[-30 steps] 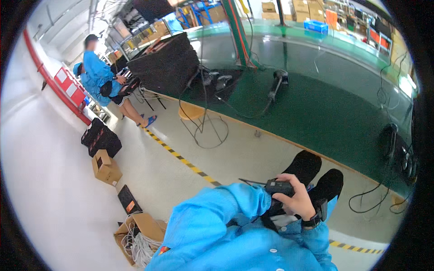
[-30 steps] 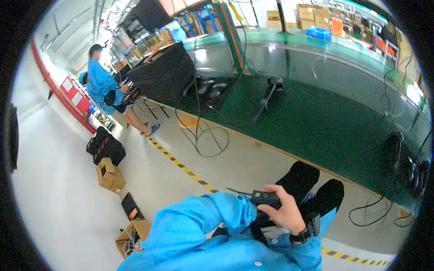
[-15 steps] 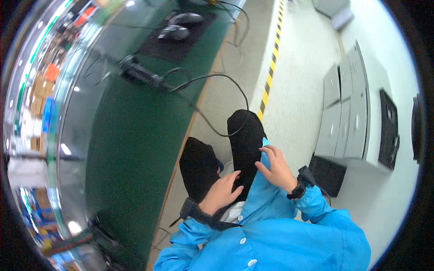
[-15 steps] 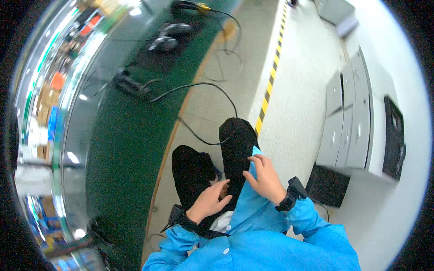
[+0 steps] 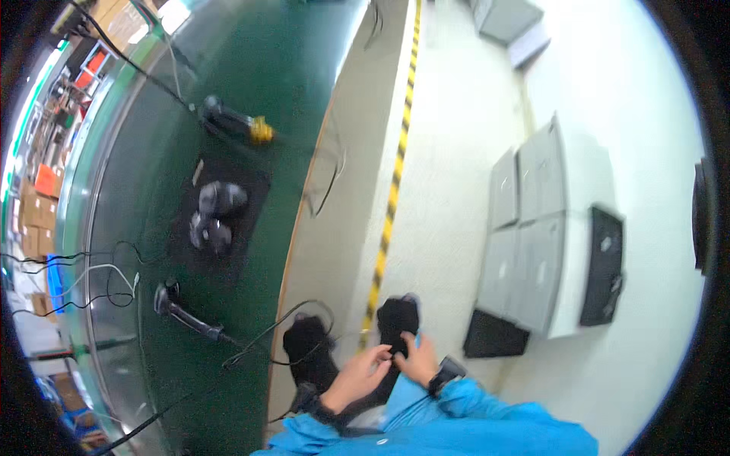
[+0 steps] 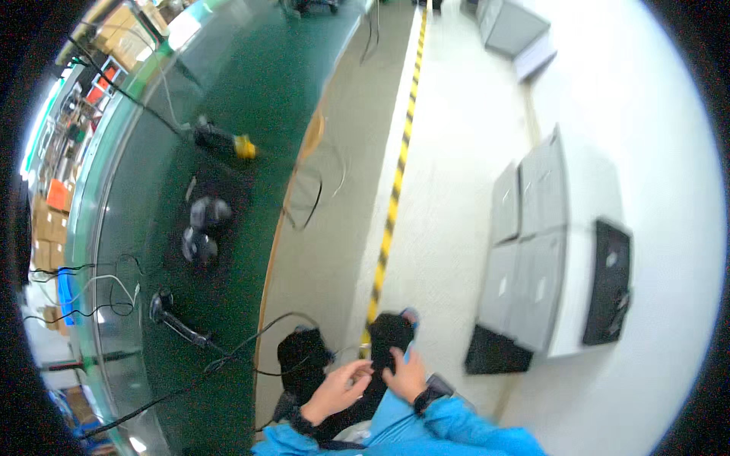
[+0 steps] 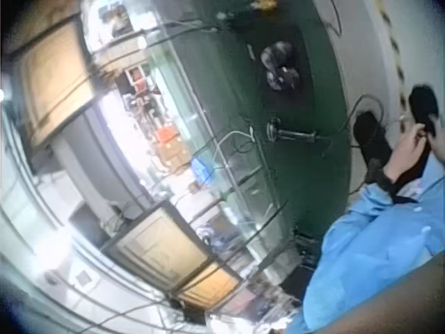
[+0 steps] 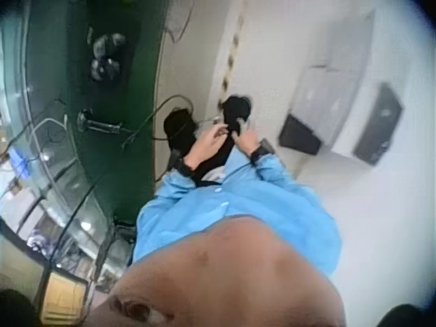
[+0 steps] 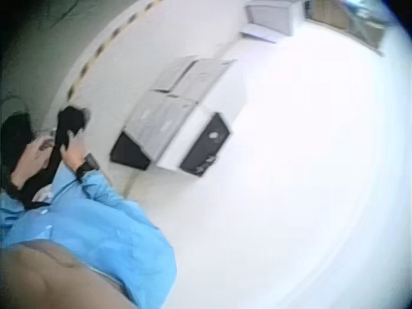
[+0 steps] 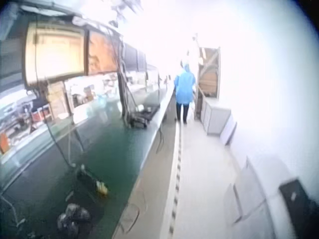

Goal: Scanning barcodes on mobile devices and connecting charging cables in an industrial facility.

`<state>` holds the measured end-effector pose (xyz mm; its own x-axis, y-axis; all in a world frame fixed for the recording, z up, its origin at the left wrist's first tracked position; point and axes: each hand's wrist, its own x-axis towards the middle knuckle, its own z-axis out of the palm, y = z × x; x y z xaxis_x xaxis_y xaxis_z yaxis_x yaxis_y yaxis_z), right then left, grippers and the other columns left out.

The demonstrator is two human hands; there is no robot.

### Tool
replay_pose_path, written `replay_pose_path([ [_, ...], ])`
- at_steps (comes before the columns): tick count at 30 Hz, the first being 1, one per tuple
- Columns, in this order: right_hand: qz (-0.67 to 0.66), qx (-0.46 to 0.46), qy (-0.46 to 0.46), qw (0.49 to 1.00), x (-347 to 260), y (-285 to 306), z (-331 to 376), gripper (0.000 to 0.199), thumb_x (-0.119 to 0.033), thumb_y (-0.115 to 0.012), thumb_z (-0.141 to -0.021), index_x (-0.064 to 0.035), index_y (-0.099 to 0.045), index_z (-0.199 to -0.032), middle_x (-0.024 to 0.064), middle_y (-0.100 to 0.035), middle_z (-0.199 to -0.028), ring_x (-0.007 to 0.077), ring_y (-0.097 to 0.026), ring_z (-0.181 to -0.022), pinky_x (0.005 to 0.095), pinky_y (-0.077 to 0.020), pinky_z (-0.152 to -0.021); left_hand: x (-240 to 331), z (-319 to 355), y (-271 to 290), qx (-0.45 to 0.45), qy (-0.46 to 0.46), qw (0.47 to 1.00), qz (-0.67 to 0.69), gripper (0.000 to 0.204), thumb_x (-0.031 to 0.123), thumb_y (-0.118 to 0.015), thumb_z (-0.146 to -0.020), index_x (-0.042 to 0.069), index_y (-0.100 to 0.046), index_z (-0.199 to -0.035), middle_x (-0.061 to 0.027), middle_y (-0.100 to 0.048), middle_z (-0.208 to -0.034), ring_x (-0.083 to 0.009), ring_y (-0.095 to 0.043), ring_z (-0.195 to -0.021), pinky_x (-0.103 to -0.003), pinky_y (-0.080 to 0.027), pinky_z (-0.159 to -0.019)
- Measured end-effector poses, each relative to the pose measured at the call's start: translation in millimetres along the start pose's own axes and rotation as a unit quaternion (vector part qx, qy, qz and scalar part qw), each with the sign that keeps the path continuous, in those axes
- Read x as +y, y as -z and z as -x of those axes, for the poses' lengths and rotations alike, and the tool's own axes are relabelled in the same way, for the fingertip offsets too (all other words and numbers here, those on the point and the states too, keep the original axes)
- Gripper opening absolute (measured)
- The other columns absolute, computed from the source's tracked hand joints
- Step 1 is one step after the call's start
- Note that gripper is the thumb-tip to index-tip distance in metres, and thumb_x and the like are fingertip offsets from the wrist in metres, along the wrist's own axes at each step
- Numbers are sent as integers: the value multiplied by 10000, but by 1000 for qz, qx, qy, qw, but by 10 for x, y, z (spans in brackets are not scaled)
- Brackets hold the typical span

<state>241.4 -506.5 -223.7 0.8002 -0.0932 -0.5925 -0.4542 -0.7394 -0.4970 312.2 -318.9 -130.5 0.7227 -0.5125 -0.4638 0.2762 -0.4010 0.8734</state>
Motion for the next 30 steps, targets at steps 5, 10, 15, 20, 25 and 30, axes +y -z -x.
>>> replay_pose_path([
  [5,0,-159,23,987,446,956,435,566,-496,-532,-921,-44,-577,-1258,251,-616,-1178,401,-582,-1107,440,-448,-978,1919,-47,423,70,-63,995,16,289,212,-589,-944,4,-620,-1142,-130,-693,-1004,-196,-664,-859,-307,-512,-768],
  [10,-60,-310,-39,948,636,2420,102,472,-442,-538,-921,-59,-638,-1178,144,-684,-1099,271,-635,-1028,376,-475,-917,1931,-62,583,203,18,979,-27,292,241,-620,-903,34,-641,-1108,-173,-685,-983,-301,-675,-889,-358,-524,-795],
  [15,130,-205,-28,970,752,3194,-743,444,-425,-545,-887,-70,-688,-1113,124,-719,-1018,240,-673,-992,342,-514,-853,1296,182,701,286,105,951,-47,295,263,-606,-882,31,-649,-1060,-190,-683,-937,-327,-671,-887,-374,-523,-767],
  [20,-12,-218,-43,975,283,3494,-1773,451,-342,-589,-912,34,-630,-1158,117,-706,-1035,183,-669,-929,309,-514,-831,-576,216,133,243,330,911,-37,410,351,-565,-879,-29,-643,-1013,-224,-675,-923,-310,-665,-916,-414,-502,-802],
  [25,35,-321,30,946,-200,3974,-2384,428,-375,-604,-902,-27,-655,-1146,86,-712,-969,156,-665,-846,305,-517,-751,-237,-361,30,222,325,907,147,387,318,-550,-911,-32,-648,-1044,-173,-693,-941,-246,-665,-920,-383,-504,-811],
  [30,5,-269,12,963,-780,4610,-3245,357,-304,-585,-912,-12,-657,-1103,95,-713,-935,165,-671,-819,317,-537,-733,1121,-1233,975,277,243,815,448,326,264,-519,-986,-14,-628,-1118,-87,-676,-1092,-183,-628,-1005,-318,-482,-913],
])
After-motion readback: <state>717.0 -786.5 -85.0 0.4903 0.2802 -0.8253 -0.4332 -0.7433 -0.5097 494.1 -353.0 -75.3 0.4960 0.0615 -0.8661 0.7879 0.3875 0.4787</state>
